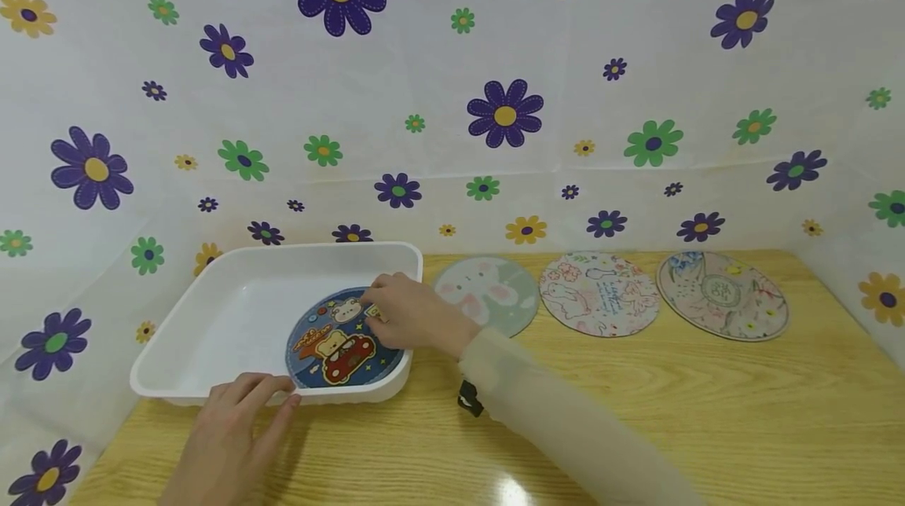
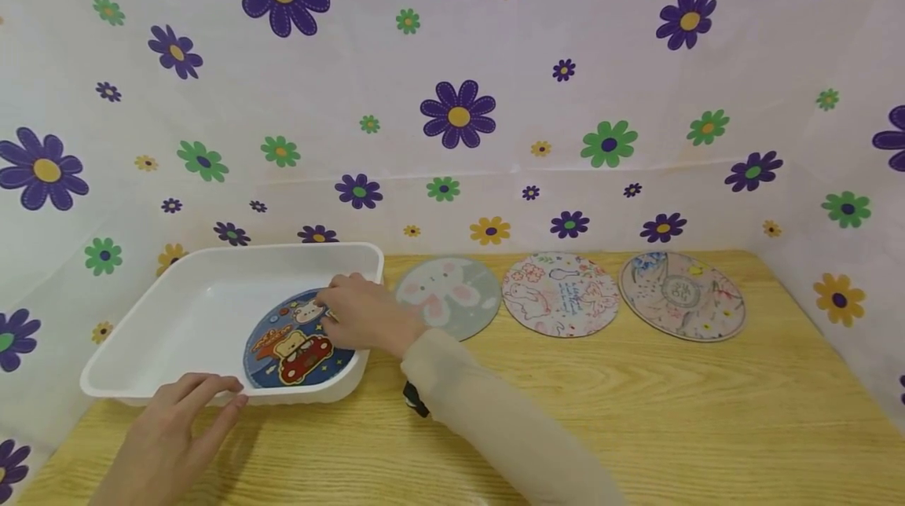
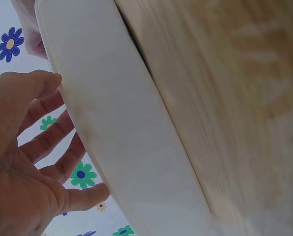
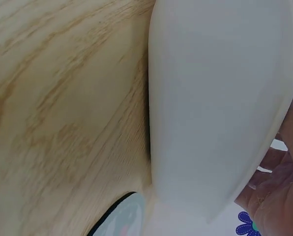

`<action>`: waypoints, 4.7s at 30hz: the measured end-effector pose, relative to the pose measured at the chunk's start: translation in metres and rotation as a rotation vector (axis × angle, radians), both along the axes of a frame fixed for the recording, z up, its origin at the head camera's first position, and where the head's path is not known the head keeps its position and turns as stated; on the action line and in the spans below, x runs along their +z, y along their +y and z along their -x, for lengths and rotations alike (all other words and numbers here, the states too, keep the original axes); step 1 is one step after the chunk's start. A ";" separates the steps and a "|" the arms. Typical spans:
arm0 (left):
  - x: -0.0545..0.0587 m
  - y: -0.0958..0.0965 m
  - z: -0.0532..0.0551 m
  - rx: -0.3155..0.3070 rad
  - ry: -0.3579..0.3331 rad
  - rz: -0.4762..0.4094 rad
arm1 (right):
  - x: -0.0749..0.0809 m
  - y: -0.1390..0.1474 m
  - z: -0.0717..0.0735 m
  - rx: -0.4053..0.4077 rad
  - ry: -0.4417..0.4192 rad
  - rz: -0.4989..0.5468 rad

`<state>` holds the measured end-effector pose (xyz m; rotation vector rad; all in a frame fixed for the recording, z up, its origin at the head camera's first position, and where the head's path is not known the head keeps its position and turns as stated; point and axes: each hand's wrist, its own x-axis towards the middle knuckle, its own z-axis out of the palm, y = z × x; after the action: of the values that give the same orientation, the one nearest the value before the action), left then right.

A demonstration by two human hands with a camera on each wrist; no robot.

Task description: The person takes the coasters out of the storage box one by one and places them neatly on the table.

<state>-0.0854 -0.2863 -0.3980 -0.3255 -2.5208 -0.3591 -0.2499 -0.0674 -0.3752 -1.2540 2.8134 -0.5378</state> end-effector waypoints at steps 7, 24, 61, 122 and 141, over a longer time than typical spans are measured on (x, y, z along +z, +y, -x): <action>0.001 0.001 -0.001 -0.001 -0.002 0.003 | -0.004 -0.014 0.003 -0.052 0.043 -0.152; 0.002 0.001 -0.002 0.002 -0.030 -0.013 | -0.007 -0.030 -0.003 -0.158 0.142 -0.487; 0.003 0.001 0.000 0.011 -0.056 0.012 | -0.012 -0.026 -0.004 -0.143 0.232 -0.187; 0.002 -0.002 -0.001 0.045 -0.146 0.000 | 0.004 0.008 -0.031 -0.422 -0.541 0.900; 0.001 -0.002 0.001 0.031 -0.109 0.014 | 0.010 0.030 -0.036 -0.527 -0.707 1.042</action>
<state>-0.0868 -0.2883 -0.3971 -0.2786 -2.6329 -0.3553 -0.2134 -0.0375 -0.3648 -0.1191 2.1453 -2.1107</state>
